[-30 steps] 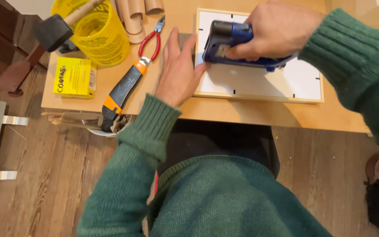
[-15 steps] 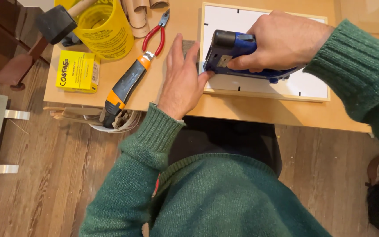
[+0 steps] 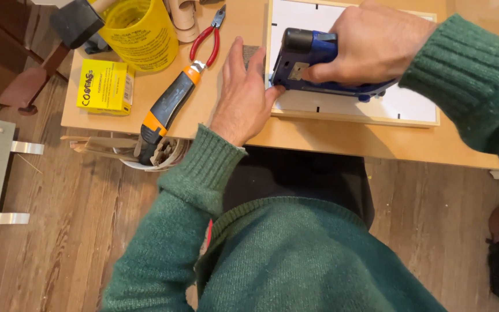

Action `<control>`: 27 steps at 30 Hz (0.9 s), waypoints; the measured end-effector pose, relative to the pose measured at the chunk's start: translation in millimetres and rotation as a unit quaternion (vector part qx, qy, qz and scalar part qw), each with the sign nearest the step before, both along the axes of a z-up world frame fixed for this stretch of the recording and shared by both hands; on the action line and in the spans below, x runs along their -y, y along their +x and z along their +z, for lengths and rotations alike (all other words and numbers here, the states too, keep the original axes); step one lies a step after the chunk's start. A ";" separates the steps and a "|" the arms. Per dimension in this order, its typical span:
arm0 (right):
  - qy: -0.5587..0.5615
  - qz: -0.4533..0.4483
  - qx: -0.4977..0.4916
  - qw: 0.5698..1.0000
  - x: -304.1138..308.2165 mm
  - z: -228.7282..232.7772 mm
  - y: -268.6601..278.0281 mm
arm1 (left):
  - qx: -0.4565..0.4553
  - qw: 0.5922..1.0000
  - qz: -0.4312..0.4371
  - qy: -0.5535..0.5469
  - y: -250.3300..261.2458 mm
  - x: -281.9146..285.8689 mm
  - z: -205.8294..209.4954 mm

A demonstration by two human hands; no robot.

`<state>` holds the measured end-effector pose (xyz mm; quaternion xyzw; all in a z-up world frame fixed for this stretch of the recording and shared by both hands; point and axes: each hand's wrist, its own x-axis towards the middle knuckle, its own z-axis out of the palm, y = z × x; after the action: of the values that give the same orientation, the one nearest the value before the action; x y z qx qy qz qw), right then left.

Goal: The person is framing a piece of art using a wooden frame, a backing board, and a staple gun.

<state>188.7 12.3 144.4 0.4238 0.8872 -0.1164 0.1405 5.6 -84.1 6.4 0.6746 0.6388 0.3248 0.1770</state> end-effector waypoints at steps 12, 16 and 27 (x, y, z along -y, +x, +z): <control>-0.067 -0.280 -0.040 0.957 3.5 10.5 150.9 | -0.157 0.968 -0.185 -0.069 -54.5 6.5 61.5; -0.118 -0.446 -0.246 0.852 12.8 -11.5 235.2 | -0.232 0.952 -0.190 -0.054 -58.3 8.3 71.9; -0.142 -0.549 -0.284 0.774 31.6 -27.4 264.7 | -0.337 0.919 -0.174 -0.103 -56.1 -0.9 79.2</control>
<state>453.4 -19.3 117.0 0.7617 0.4772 -0.4130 -0.1467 -50.6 -83.2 85.6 0.8230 0.5627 -0.0257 0.0733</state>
